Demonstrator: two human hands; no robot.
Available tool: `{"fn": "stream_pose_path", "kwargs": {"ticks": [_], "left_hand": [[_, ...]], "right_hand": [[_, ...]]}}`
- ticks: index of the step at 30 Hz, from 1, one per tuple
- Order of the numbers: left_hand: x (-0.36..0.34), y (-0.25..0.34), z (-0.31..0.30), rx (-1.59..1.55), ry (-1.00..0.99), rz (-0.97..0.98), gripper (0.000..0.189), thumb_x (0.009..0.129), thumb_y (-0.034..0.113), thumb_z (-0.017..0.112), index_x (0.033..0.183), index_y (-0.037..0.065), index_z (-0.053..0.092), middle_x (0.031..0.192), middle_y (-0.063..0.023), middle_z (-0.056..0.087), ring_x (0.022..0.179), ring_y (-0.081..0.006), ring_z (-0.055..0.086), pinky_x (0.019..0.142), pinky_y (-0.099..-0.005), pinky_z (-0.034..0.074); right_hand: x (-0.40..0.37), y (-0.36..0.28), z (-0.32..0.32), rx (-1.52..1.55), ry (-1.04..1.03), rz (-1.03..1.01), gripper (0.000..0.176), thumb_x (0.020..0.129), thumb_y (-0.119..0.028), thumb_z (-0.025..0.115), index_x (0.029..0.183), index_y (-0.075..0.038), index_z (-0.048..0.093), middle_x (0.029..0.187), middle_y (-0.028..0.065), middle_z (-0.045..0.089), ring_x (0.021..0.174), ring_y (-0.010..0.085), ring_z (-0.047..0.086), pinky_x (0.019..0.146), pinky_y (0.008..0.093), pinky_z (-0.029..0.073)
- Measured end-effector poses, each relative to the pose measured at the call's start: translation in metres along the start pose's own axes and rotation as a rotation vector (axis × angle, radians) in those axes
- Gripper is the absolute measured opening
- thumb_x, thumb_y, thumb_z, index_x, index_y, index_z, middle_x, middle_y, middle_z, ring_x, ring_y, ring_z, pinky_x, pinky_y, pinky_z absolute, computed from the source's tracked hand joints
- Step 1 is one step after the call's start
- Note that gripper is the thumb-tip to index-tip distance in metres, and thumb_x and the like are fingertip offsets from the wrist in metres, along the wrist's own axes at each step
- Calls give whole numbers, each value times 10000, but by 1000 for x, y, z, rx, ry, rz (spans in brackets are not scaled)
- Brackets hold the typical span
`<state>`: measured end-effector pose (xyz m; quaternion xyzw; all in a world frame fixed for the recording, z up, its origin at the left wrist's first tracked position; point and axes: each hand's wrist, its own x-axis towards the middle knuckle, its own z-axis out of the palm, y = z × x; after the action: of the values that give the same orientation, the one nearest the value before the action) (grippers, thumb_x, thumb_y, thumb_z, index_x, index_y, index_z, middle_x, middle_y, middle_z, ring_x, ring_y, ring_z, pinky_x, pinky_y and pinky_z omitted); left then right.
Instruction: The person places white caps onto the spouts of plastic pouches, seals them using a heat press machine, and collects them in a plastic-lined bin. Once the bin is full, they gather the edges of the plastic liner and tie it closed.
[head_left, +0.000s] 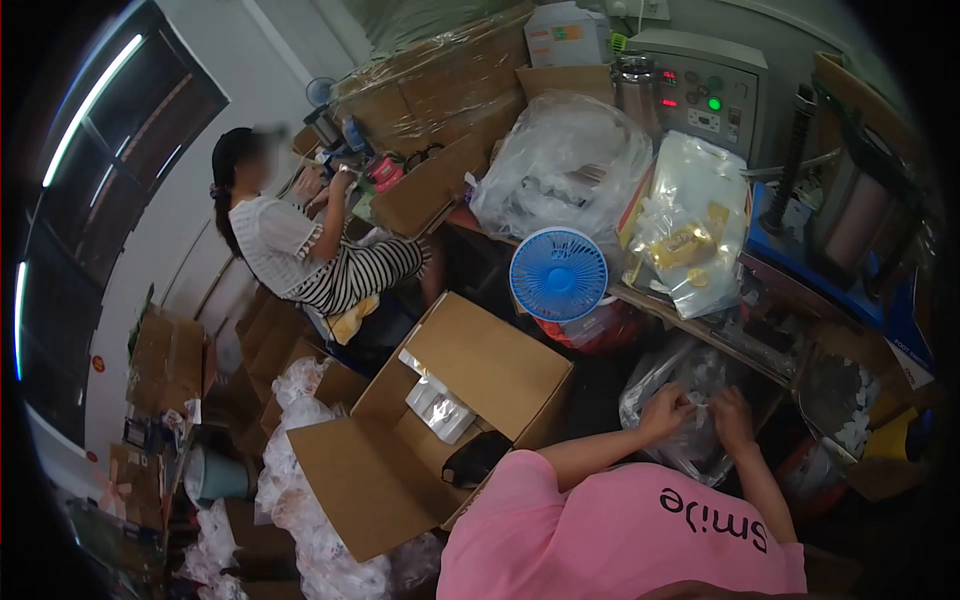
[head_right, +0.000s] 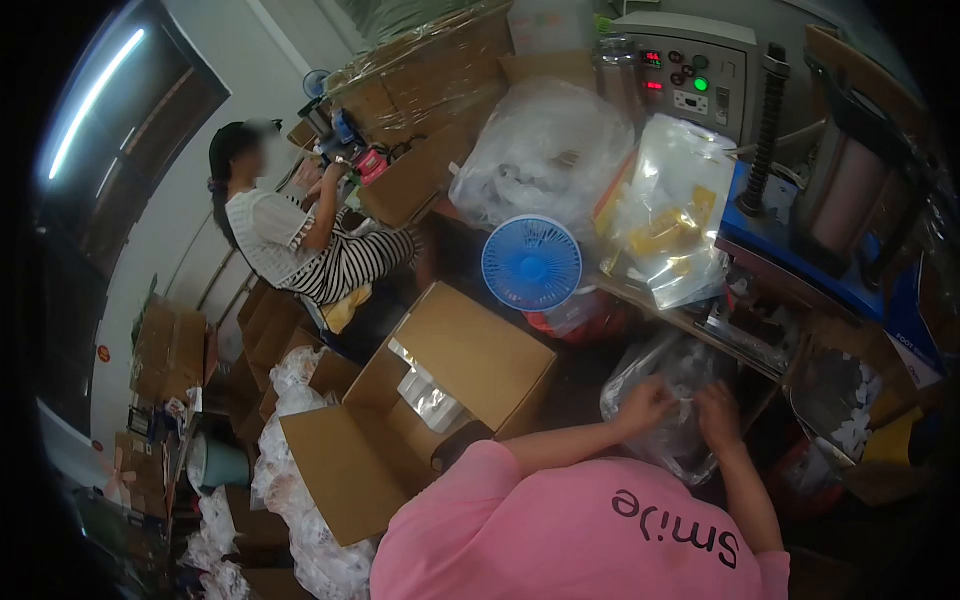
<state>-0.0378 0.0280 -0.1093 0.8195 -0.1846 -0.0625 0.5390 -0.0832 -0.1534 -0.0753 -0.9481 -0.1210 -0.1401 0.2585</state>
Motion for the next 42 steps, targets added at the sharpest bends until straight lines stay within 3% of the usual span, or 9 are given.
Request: {"fn": "stream_pose_path", "kwargs": {"ticks": [5, 13, 17, 19, 20, 23, 36, 39, 42], "left_hand": [[-20, -11, -6, 168, 31, 135, 246, 757, 231, 694, 753, 15, 577, 772, -149, 598, 737, -311, 606, 629, -395, 454], [12, -35, -13, 231, -496, -27, 290, 855, 299, 581, 773, 25, 630, 735, -97, 605, 720, -272, 610, 636, -357, 456], [11, -3, 4, -252, -207, 344, 269, 897, 292, 533, 826, 60, 648, 760, -17, 590, 705, -191, 586, 619, -305, 434], [11, 3, 6, -534, -376, -233, 252, 936, 292, 488, 883, 97, 638, 771, 33, 557, 686, -115, 541, 603, -247, 399], [13, 3, 9, -534, -389, -227, 252, 936, 292, 488, 883, 97, 638, 771, 33, 557, 686, -115, 541, 603, -247, 399], [12, -9, 18, -880, -449, -488, 249, 946, 325, 482, 954, 120, 625, 726, 43, 518, 637, -64, 482, 570, -212, 361], [4, -5, 11, -1162, -378, -699, 289, 949, 348, 486, 779, 117, 526, 822, -2, 591, 660, -86, 490, 578, -227, 385], [5, -20, 17, -1047, -447, -679, 292, 948, 334, 486, 771, 107, 535, 781, 0, 579, 621, -87, 481, 557, -226, 380], [-3, -14, 21, -936, -425, -691, 305, 938, 321, 495, 729, 102, 532, 692, 11, 539, 558, -88, 457, 519, -220, 355]], "right_hand": [[-24, 46, 46, 81, 21, 239, 63, 696, -101, 646, 730, -48, 648, 758, 143, 586, 781, 328, 572, 692, 415, 451], [-17, 23, 6, 310, -69, 260, 110, 753, -148, 649, 764, -39, 660, 768, 139, 587, 744, 295, 587, 673, 367, 458], [-23, 31, 32, 498, 231, 325, 168, 815, -201, 630, 780, -38, 615, 777, 102, 602, 671, 230, 585, 626, 335, 459], [-23, 36, 55, 1045, 310, 565, 164, 840, -206, 616, 804, -47, 600, 774, 86, 600, 670, 206, 579, 619, 319, 461], [-24, 40, 63, 1614, 357, 788, 161, 865, -211, 601, 827, -56, 586, 771, 71, 598, 669, 182, 573, 612, 304, 463], [-23, 40, 63, 1797, 266, 843, 140, 904, -205, 566, 860, -72, 565, 784, 61, 600, 680, 169, 579, 606, 279, 464], [-11, -3, 39, 1570, 239, 877, 219, 912, -245, 569, 932, -35, 627, 862, 60, 624, 792, 157, 618, 700, 296, 520], [-17, 26, 76, 1028, 185, 897, 181, 878, -205, 592, 835, -39, 652, 803, 73, 614, 735, 191, 615, 628, 309, 486], [-12, 15, 73, 324, 356, 366, 136, 812, -157, 618, 762, -36, 650, 722, 105, 586, 681, 254, 598, 585, 342, 444]]}}
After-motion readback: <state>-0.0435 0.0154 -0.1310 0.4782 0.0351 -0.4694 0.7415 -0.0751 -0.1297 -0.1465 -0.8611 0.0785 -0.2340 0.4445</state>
